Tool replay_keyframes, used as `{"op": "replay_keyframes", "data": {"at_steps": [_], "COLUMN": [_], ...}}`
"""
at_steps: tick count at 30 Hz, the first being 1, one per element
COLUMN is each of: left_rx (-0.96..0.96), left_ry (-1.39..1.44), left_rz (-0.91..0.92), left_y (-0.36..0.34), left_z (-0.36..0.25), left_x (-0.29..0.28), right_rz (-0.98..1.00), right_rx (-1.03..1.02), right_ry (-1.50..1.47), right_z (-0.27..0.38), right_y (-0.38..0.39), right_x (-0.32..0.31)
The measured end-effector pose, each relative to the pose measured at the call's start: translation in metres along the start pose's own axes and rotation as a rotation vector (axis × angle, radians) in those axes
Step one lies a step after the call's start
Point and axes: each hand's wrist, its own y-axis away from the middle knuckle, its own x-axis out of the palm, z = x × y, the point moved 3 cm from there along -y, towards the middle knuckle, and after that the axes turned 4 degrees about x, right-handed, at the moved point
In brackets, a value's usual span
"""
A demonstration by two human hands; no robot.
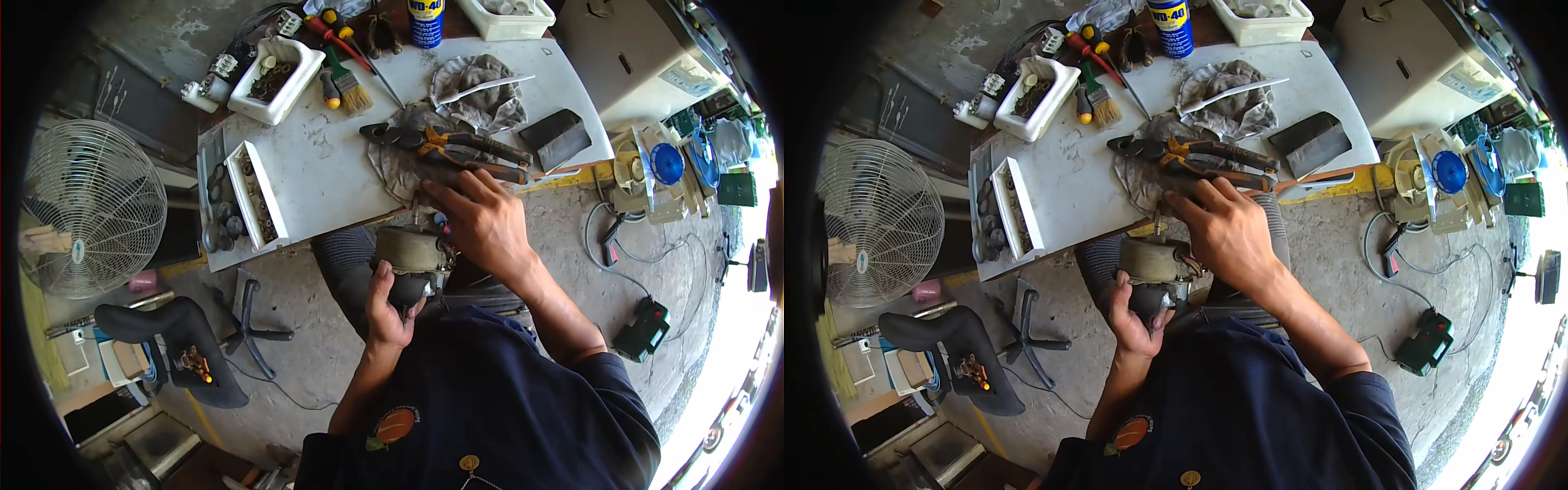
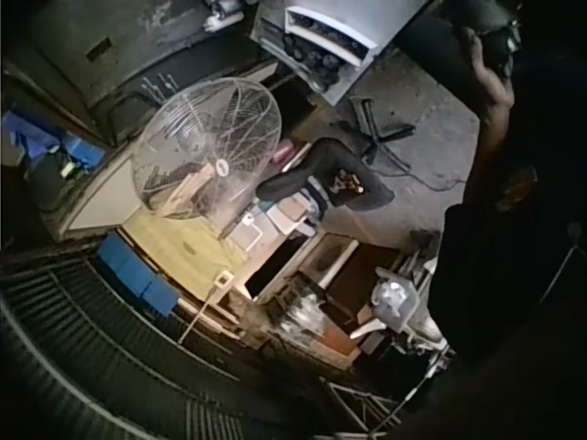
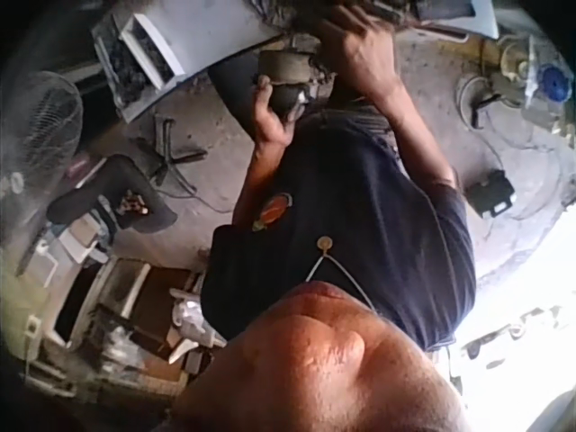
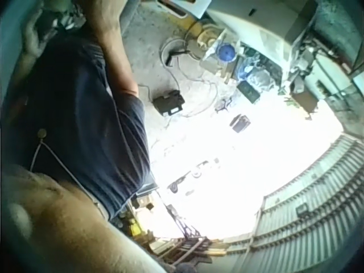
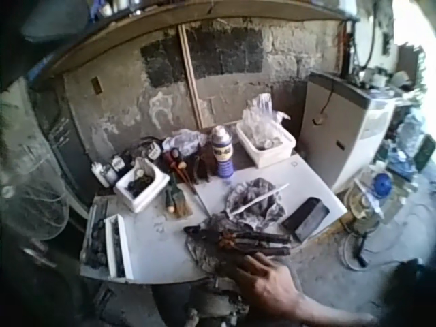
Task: Disassembling, cleaning, and repairing an electric motor on a workbench.
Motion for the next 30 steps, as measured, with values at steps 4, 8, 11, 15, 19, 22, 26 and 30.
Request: {"op": "replay_keyframes", "data": {"at_steps": [4,8,11,15,19,22,26,30], "left_rx": [0.011,0.006,-0.031,-0.049,-0.069,-0.108,-0.155,-0.133], "left_ry": [-0.026,-0.041,-0.013,-0.027,-0.023,0.044,0.097,0.079], "left_rz": [0.007,-0.08,-0.108,-0.132,-0.175,-0.243,-0.186,-0.15], "left_y": [0.005,0.008,0.007,0.003,0.001,0.002,0.003,0.004], "left_z": [-0.003,-0.002,-0.004,-0.002,-0.001,0.0,0.002,0.006], "left_x": [0.014,0.016,0.015,0.01,0.008,0.008,0.007,0.006], "right_rz": [0.033,0.141,0.286,0.362,0.338,0.229,0.153,0.153], "right_rx": [0.015,0.188,0.258,0.549,0.778,0.588,0.397,0.287], "right_ry": [-0.083,-0.406,-0.588,-0.753,-0.83,-0.735,-0.598,-0.578], "right_z": [0.003,0.003,-0.003,-0.018,-0.024,-0.02,-0.01,-0.001], "right_y": [0.0,0.005,0.018,0.039,0.046,0.035,0.008,-0.013], "right_x": [-0.011,-0.036,-0.058,-0.06,-0.053,-0.051,-0.043,-0.036]}}
